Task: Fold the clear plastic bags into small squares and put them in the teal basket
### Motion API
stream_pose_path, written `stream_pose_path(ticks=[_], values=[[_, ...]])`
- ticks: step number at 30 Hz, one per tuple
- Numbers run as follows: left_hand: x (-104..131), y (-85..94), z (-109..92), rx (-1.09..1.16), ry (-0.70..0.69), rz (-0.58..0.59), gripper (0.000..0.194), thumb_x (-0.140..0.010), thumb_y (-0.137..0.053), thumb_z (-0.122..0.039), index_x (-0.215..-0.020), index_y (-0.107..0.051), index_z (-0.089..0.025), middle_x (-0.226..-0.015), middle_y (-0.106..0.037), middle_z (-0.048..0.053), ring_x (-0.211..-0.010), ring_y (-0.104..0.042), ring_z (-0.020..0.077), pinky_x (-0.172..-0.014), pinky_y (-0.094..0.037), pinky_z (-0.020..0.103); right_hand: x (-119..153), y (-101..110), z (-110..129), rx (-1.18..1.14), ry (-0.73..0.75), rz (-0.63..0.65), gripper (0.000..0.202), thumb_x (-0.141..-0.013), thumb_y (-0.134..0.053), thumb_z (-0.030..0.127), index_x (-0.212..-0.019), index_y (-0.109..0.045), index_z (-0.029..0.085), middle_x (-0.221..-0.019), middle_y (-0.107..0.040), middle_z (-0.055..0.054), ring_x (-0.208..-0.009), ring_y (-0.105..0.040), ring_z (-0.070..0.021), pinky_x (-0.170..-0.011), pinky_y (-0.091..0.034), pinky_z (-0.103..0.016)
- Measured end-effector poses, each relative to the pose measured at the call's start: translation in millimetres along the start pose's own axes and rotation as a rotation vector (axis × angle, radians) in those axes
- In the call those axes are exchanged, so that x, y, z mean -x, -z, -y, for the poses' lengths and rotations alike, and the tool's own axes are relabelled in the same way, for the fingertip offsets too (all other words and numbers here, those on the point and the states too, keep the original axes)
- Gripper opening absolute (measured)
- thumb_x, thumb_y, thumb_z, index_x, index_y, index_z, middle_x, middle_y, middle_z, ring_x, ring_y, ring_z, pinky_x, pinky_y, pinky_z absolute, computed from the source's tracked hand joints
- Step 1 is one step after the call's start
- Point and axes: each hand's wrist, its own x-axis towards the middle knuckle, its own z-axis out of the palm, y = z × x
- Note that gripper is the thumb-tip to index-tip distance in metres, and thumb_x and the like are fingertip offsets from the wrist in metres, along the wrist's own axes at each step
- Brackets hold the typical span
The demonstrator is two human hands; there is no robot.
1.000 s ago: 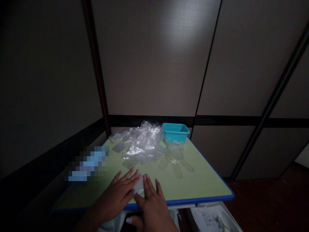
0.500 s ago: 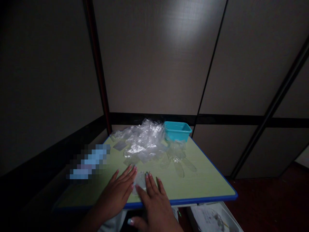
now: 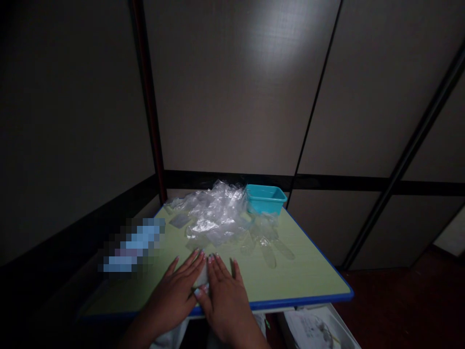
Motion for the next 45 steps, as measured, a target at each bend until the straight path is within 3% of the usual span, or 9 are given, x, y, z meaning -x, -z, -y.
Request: stream_pose_path(ticks=[12,19,24,29,35,40,45], values=[[-3,7.2,-3,0.032,0.056,0.075,0.057,-0.086,-0.044,-0.029,-0.142,-0.035,-0.020,-0.149,-0.027,0.005,-0.139,-0.021,0.0239,-0.110,-0.017,0.056,3,-2,-3,0.059,0.013,0.022,0.069,-0.094,-0.022,0.058,-0.148,-0.016,0.014,-0.152,-0.015,-0.012,-0.141,-0.009,-0.0238,-0.113,-0.003,-0.051],[1,8.6,0,0.032,0.100,0.129,0.062,-0.088,-0.044,-0.043,-0.145,-0.028,-0.023,-0.152,-0.018,0.001,-0.141,-0.014,0.0233,-0.111,-0.014,0.055,9,7,-11,0.077,0.112,0.072,0.070,-0.090,-0.034,0.063,-0.148,-0.009,0.033,-0.153,-0.007,-0.007,-0.140,-0.004,-0.0274,-0.110,-0.003,-0.059],[2,10.1,2,0.046,0.086,0.140,0.074,-0.085,-0.049,-0.054,-0.146,-0.023,-0.021,-0.152,-0.016,0.003,-0.141,-0.014,0.0250,-0.111,-0.015,0.054,16,12,-22,0.103,0.163,0.107,0.069,-0.088,-0.036,0.065,-0.146,-0.009,0.040,-0.153,-0.007,-0.007,-0.140,-0.004,-0.0279,-0.107,-0.004,-0.063],[1,8.8,0,0.020,0.091,0.106,0.053,-0.096,-0.028,-0.046,-0.144,-0.029,-0.023,-0.151,-0.018,0.000,-0.141,-0.015,0.0216,-0.111,-0.014,0.055,21,16,-28,0.109,0.201,0.106,0.068,-0.085,-0.040,0.068,-0.144,-0.017,0.043,-0.154,-0.005,-0.006,-0.140,-0.007,-0.0291,-0.106,-0.006,-0.064],[2,1.3,4,-0.008,0.073,0.082,0.056,-0.095,-0.032,-0.048,-0.145,-0.027,-0.024,-0.151,-0.017,0.000,-0.141,-0.015,0.0225,-0.111,-0.014,0.056,28,19,-33,0.076,0.271,0.125,0.066,-0.086,-0.040,0.066,-0.144,-0.019,0.042,-0.153,-0.015,-0.001,-0.140,-0.012,-0.0278,-0.107,-0.004,-0.063],[4,-0.9,5,-0.008,0.067,0.064,0.059,-0.093,-0.037,-0.048,-0.146,-0.026,-0.024,-0.151,-0.017,-0.001,-0.141,-0.014,0.0223,-0.112,-0.013,0.056,27,19,-31,0.024,0.172,0.016,0.067,-0.094,-0.034,0.052,-0.149,-0.003,0.027,-0.153,-0.019,-0.002,-0.141,-0.011,-0.0204,-0.111,-0.003,-0.056],[3,0.1,4,-0.009,0.073,0.072,0.058,-0.092,-0.039,-0.044,-0.145,-0.028,-0.024,-0.151,-0.019,-0.001,-0.141,-0.015,0.0220,-0.111,-0.014,0.055,14,18,-14,-0.012,0.173,0.044,0.059,-0.096,-0.030,0.052,-0.148,-0.010,0.032,-0.153,-0.017,0.001,-0.141,-0.011,-0.0203,-0.111,0.002,-0.057]])
